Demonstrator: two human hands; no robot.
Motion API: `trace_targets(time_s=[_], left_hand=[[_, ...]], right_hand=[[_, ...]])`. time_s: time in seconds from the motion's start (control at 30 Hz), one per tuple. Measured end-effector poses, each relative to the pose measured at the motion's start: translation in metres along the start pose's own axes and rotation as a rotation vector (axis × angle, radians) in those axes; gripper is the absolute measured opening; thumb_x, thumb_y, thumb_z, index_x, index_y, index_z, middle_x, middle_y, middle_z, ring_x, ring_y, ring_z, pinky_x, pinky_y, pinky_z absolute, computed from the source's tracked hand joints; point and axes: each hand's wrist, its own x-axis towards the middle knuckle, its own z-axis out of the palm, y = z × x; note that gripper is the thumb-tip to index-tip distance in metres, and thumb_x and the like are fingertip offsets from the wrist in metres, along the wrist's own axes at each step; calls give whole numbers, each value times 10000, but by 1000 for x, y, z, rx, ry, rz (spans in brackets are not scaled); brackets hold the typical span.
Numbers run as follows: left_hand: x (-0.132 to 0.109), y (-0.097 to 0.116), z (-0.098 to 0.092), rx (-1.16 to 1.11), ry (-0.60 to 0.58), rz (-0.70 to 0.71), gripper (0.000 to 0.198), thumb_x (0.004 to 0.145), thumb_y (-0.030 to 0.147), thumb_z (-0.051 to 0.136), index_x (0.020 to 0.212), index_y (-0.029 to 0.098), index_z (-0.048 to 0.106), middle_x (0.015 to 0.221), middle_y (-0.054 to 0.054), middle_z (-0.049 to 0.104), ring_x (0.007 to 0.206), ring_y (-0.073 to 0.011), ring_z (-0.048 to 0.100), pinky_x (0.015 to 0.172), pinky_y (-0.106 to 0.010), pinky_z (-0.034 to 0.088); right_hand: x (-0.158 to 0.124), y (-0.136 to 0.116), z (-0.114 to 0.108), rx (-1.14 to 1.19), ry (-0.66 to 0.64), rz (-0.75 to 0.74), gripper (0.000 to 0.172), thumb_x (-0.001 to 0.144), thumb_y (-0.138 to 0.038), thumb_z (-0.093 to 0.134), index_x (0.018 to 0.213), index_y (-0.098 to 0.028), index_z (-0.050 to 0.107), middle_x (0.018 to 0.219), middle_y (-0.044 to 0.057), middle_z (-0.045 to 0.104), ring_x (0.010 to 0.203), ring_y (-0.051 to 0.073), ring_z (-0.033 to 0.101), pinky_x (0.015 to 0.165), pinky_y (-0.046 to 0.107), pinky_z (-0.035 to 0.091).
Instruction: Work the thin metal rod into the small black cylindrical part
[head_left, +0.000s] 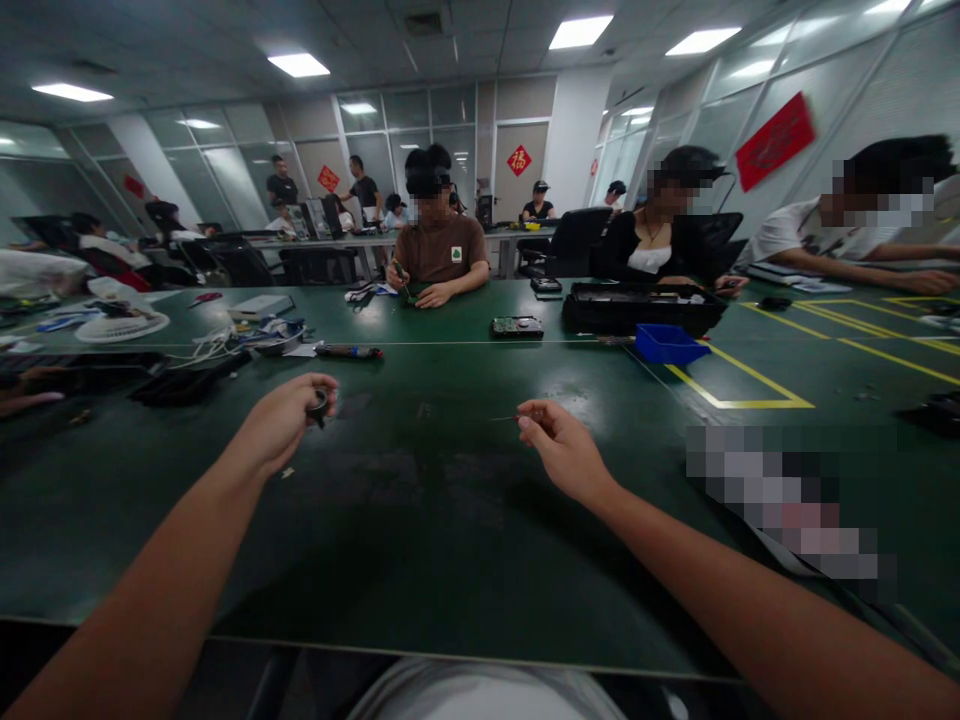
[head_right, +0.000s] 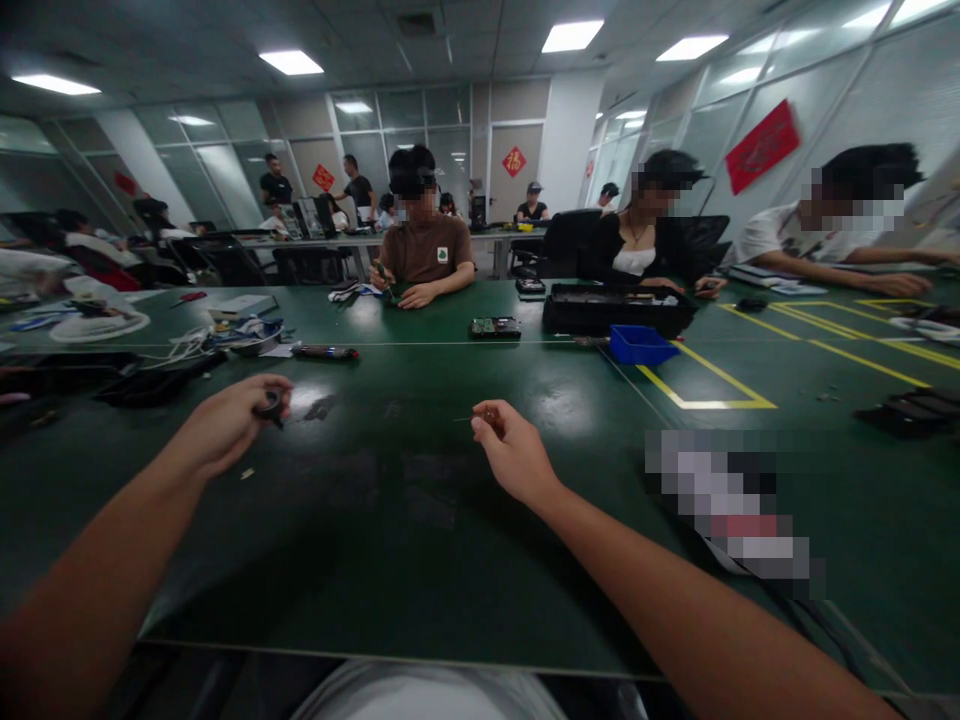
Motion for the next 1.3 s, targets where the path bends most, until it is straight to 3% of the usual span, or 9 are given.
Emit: trace_targets(time_s=[0.13, 0.27, 0.37, 0.47, 0.57, 0.7, 0.83, 1.07, 1.3], left_hand=[[-5, 13, 56, -36, -203, 69, 343, 562, 143, 523, 883, 146, 642, 776, -39, 594, 703, -177, 565, 641, -284, 450], [-15, 14, 104, 24, -379, 137, 231, 628, 156, 483, 804, 161, 632, 765, -42, 595, 708, -180, 570, 691, -318, 465], [-22, 2, 133, 128, -441, 210, 173, 732, 193, 473, 819, 171, 621, 798, -36, 603, 757, -188, 579, 744, -336, 474], [-26, -21, 152, 323, -434, 297, 265, 743, 176, 560, 1005, 186, 598, 929, -37, 626, 828, -199, 594, 789, -349, 483], [-25, -44, 159, 464, -411, 375, 420, 730, 47, 561, 1129, 178, 551, 1066, -73, 638, 961, -214, 616, 883, -361, 484], [-19, -60, 151, 500, -443, 464, 284, 825, 77, 589, 1090, 176, 604, 1129, -91, 652, 1078, -229, 614, 987, -386, 470], [-16, -59, 145, 450, -425, 532, 324, 823, 128, 677, 1134, 220, 660, 1212, -63, 667, 1170, -239, 606, 1075, -421, 435], [-22, -55, 150, 434, -436, 489, 386, 816, 157, 721, 1195, 217, 682, 1240, -68, 702, 1187, -257, 626, 1090, -434, 439], [-21, -56, 148, 464, -446, 525, 375, 847, 213, 713, 1220, 243, 690, 1273, -53, 700, 1213, -258, 614, 1107, -439, 410]], right_hand=[[0, -2, -2, -30, -25, -10, 289, 943, -415, 541, 1110, -199, 636, 779, 15, 677, 735, 197, 655, 708, 352, 503], [-1, -5, -3, -44, -43, -15, 268, 923, -456, 581, 978, -211, 674, 814, 26, 708, 713, 194, 655, 678, 344, 501], [-2, -8, -3, -75, -16, -39, 275, 900, -487, 614, 877, -218, 666, 776, 22, 697, 698, 197, 637, 657, 341, 480], [-4, -9, -4, -101, 11, -70, 278, 903, -484, 611, 810, -224, 637, 706, 5, 653, 657, 188, 605, 633, 332, 456], [-4, -8, -4, -67, 47, -98, 252, 935, -438, 566, 832, -220, 639, 733, 12, 659, 688, 189, 623, 654, 330, 470], [-4, -6, -4, 100, 107, -116, 227, 938, -412, 570, 1000, -213, 659, 873, 46, 718, 816, 209, 694, 748, 352, 531], [-5, -7, -3, 171, 112, -107, 276, 925, -446, 596, 1069, -218, 658, 944, 73, 756, 892, 231, 721, 813, 390, 554], [-4, -5, 0, 150, 89, -98, 267, 924, -449, 609, 1071, -231, 657, 977, 75, 767, 943, 246, 730, 846, 414, 558], [-4, -7, -3, 31, 119, -100, 273, 924, -466, 608, 1026, -223, 681, 956, 70, 764, 870, 233, 714, 757, 368, 537]])
